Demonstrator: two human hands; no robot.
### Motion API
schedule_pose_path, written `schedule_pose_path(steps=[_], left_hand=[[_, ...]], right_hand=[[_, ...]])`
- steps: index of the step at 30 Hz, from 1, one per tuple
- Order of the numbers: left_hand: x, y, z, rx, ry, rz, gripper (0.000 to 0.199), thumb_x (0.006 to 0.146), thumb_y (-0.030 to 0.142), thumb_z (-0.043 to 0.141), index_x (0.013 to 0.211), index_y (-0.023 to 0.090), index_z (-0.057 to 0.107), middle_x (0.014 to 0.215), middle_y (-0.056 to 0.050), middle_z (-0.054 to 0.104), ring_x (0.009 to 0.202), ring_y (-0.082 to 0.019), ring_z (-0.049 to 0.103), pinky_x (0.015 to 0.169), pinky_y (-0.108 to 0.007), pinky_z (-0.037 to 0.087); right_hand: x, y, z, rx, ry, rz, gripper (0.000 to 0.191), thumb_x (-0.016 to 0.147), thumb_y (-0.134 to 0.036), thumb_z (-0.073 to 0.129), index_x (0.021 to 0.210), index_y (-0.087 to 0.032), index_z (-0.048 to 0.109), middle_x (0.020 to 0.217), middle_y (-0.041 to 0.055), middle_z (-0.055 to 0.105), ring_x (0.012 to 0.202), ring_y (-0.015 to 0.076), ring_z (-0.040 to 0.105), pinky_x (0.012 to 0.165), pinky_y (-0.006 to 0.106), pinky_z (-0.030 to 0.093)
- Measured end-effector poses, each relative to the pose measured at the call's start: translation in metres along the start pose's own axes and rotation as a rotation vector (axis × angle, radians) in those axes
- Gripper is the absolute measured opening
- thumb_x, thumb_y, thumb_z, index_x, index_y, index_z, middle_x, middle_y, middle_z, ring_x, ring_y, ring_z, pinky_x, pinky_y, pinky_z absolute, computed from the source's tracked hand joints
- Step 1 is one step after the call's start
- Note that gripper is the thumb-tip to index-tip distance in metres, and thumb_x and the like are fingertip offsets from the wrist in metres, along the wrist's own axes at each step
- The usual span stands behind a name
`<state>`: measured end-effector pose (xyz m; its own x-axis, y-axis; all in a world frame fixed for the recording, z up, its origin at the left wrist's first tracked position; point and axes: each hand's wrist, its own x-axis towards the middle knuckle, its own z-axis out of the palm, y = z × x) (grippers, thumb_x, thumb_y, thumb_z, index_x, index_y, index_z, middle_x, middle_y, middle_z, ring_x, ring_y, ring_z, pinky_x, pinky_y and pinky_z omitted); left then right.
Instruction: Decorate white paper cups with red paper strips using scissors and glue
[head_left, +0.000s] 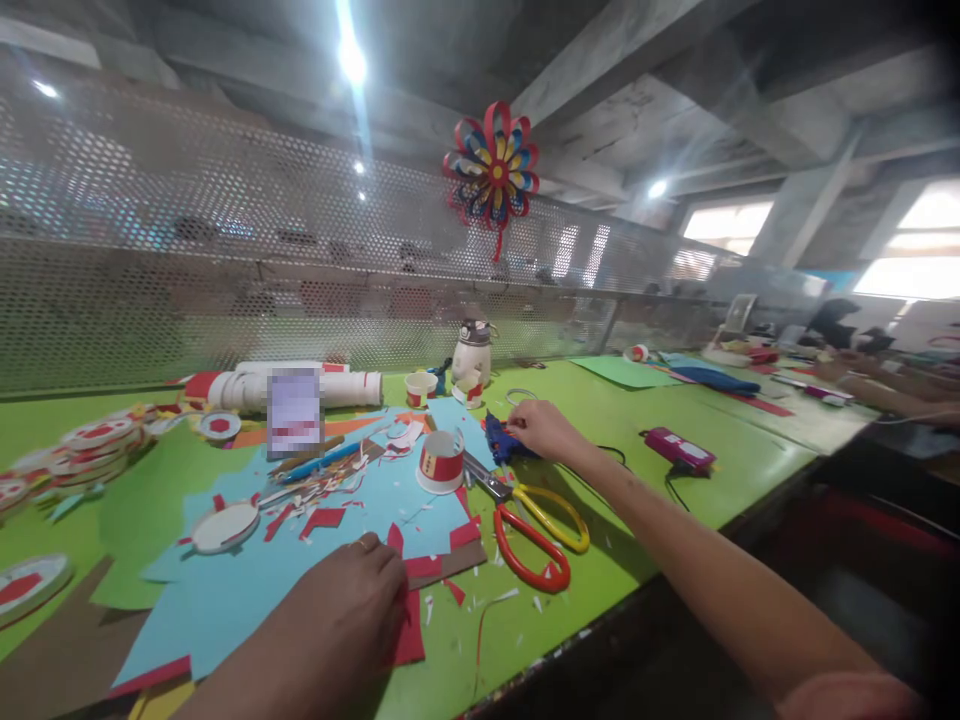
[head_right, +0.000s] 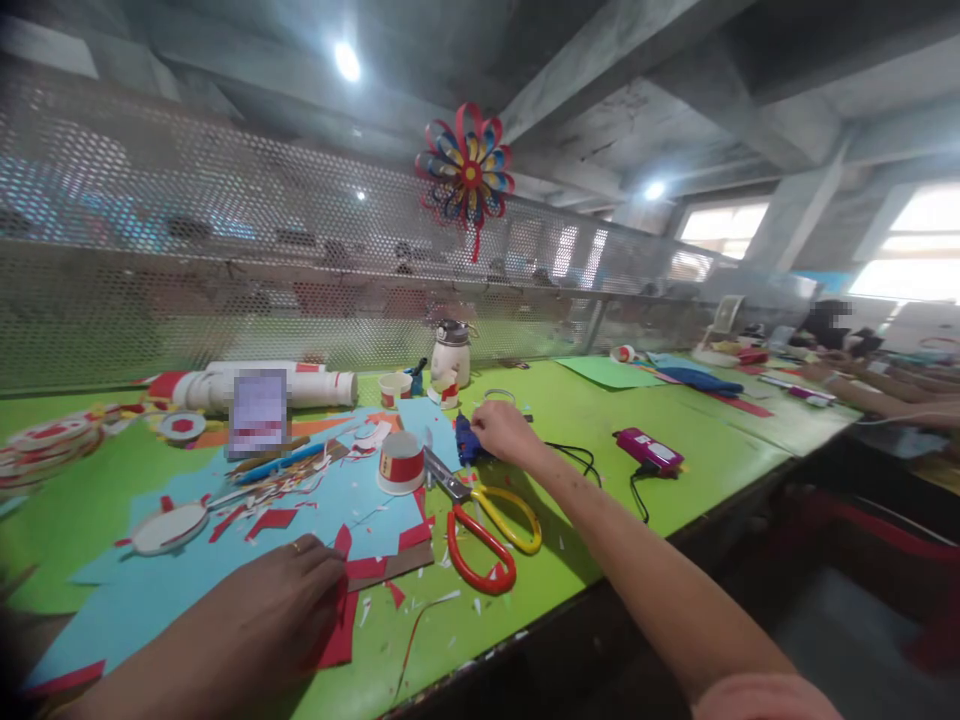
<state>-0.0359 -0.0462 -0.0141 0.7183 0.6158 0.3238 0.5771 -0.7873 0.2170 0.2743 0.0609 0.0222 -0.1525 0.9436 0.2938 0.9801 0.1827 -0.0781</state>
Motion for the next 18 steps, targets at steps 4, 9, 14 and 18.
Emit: schedule_pose_path(steps=[4,9,14,18], left_hand=[[-0.001,-0.002,0.004,0.105,-0.093,-0.009,0.028,0.085,0.014,0.038,0.073,0.019,0.063,0.072,-0.009,0.065,0.066,-0.023,0.057,0.066,-0.037,0.044],[-0.004,0.002,0.001,0.147,-0.140,-0.028,0.029,0.085,0.010,0.036,0.078,0.017,0.064,0.078,-0.011,0.066,0.073,-0.024,0.059,0.070,-0.038,0.046],[-0.007,0.006,-0.002,0.096,-0.101,-0.028,0.029,0.082,0.006,0.038,0.084,0.017,0.064,0.086,-0.010,0.068,0.081,-0.024,0.059,0.079,-0.041,0.047],[-0.010,0.000,0.006,0.124,-0.087,-0.012,0.027,0.083,0.006,0.038,0.087,0.017,0.063,0.088,-0.010,0.067,0.085,-0.024,0.058,0.080,-0.041,0.047]], right_hand=[[-0.003,0.002,0.012,-0.084,-0.055,-0.029,0.021,0.091,-0.033,0.056,0.091,-0.013,0.063,0.093,0.0044,0.066,0.086,0.0163,0.062,0.080,0.037,0.050],[-0.009,0.005,0.022,-0.114,-0.058,-0.070,0.018,0.089,-0.017,0.052,0.082,-0.013,0.068,0.087,0.0091,0.066,0.088,0.0187,0.060,0.080,0.031,0.045],[-0.010,0.012,0.028,-0.132,-0.038,-0.102,0.027,0.078,-0.012,0.056,0.101,-0.011,0.068,0.103,0.0151,0.064,0.104,0.0269,0.053,0.086,0.032,0.039],[-0.009,0.023,0.041,-0.145,-0.062,-0.101,0.037,0.070,-0.012,0.060,0.106,-0.008,0.066,0.106,0.0170,0.063,0.101,0.0292,0.052,0.085,0.034,0.040]])
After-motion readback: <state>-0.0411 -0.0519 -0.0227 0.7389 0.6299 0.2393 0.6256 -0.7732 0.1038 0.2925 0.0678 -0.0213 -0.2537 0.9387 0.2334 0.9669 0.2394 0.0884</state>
